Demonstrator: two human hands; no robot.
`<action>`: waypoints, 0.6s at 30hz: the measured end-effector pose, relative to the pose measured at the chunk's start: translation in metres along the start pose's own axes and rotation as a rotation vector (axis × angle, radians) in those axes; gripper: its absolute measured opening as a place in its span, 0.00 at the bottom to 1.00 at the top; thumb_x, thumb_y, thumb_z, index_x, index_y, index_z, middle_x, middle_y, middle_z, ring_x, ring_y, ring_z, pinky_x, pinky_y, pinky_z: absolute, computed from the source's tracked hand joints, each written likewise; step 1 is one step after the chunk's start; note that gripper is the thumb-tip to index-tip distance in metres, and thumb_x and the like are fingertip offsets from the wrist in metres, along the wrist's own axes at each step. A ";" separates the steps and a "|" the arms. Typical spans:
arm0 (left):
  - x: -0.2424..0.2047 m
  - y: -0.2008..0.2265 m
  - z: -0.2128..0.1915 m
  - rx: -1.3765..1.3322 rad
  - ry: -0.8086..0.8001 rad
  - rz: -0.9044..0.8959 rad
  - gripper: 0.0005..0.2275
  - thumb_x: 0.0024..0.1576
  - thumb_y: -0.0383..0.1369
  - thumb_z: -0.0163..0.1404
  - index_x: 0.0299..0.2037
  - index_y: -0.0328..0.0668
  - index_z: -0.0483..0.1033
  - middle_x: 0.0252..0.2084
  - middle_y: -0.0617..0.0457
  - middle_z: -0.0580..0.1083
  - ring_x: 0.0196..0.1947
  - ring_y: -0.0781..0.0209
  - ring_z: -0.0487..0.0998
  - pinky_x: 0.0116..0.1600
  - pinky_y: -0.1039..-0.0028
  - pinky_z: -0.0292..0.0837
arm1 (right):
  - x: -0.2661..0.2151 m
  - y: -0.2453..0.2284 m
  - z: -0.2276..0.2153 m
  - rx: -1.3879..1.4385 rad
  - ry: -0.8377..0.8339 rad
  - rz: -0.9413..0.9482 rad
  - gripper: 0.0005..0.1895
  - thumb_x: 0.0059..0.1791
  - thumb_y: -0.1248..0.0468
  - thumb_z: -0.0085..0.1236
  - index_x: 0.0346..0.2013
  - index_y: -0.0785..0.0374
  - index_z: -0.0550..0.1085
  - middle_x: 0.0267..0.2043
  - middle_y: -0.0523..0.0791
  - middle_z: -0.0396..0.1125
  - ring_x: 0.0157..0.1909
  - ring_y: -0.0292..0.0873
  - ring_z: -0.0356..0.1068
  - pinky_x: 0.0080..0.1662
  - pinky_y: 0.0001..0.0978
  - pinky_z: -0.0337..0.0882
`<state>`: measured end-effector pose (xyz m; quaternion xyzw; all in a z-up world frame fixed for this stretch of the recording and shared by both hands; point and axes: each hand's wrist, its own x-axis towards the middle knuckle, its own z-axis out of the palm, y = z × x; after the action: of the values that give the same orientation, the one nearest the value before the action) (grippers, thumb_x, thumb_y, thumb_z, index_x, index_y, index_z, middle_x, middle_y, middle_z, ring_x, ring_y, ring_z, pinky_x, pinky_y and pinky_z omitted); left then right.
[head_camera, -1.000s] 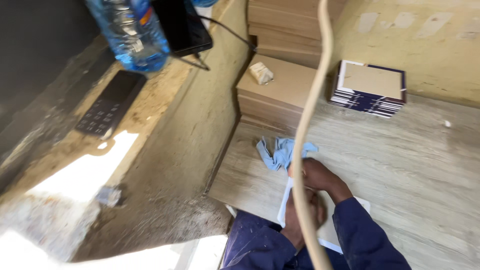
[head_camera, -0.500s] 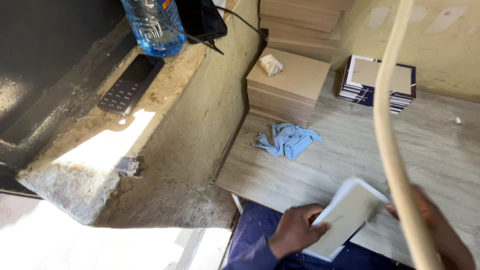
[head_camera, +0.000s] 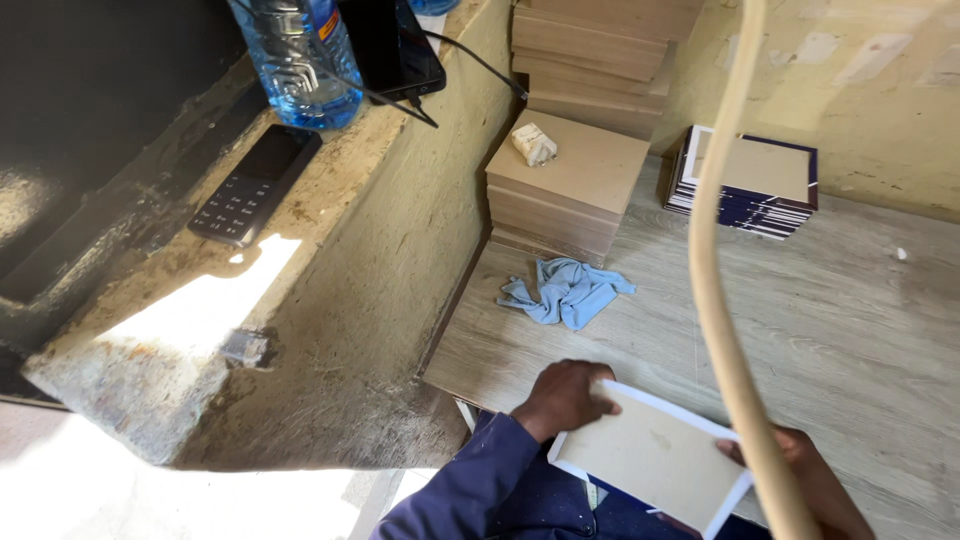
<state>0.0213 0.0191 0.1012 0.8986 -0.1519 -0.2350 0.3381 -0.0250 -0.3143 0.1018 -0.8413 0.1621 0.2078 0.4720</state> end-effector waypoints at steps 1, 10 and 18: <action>0.015 -0.009 0.004 -0.055 0.085 0.006 0.16 0.55 0.46 0.62 0.51 0.55 0.83 0.53 0.52 0.83 0.54 0.48 0.80 0.54 0.58 0.72 | 0.011 0.011 0.005 0.179 0.047 0.009 0.12 0.46 0.70 0.76 0.41 0.75 0.86 0.31 0.51 0.72 0.35 0.45 0.67 0.41 0.37 0.62; 0.107 -0.026 0.025 0.284 0.301 0.047 0.21 0.45 0.52 0.68 0.46 0.58 0.85 0.53 0.49 0.74 0.56 0.42 0.70 0.63 0.56 0.60 | 0.111 0.023 0.044 -0.694 0.399 -0.350 0.23 0.44 0.32 0.62 0.39 0.42 0.81 0.52 0.37 0.75 0.59 0.48 0.69 0.60 0.50 0.63; 0.065 -0.027 0.125 0.707 0.713 0.330 0.18 0.58 0.27 0.49 0.57 0.23 0.80 0.53 0.25 0.78 0.61 0.24 0.72 0.78 0.43 0.59 | 0.090 -0.002 0.096 -0.849 0.379 -0.458 0.26 0.49 0.35 0.57 0.51 0.46 0.81 0.53 0.41 0.75 0.60 0.55 0.72 0.66 0.48 0.64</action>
<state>0.0135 -0.0564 -0.0200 0.9461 -0.2368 0.2071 0.0774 0.0347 -0.2369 0.0132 -0.9954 -0.0422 -0.0095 0.0851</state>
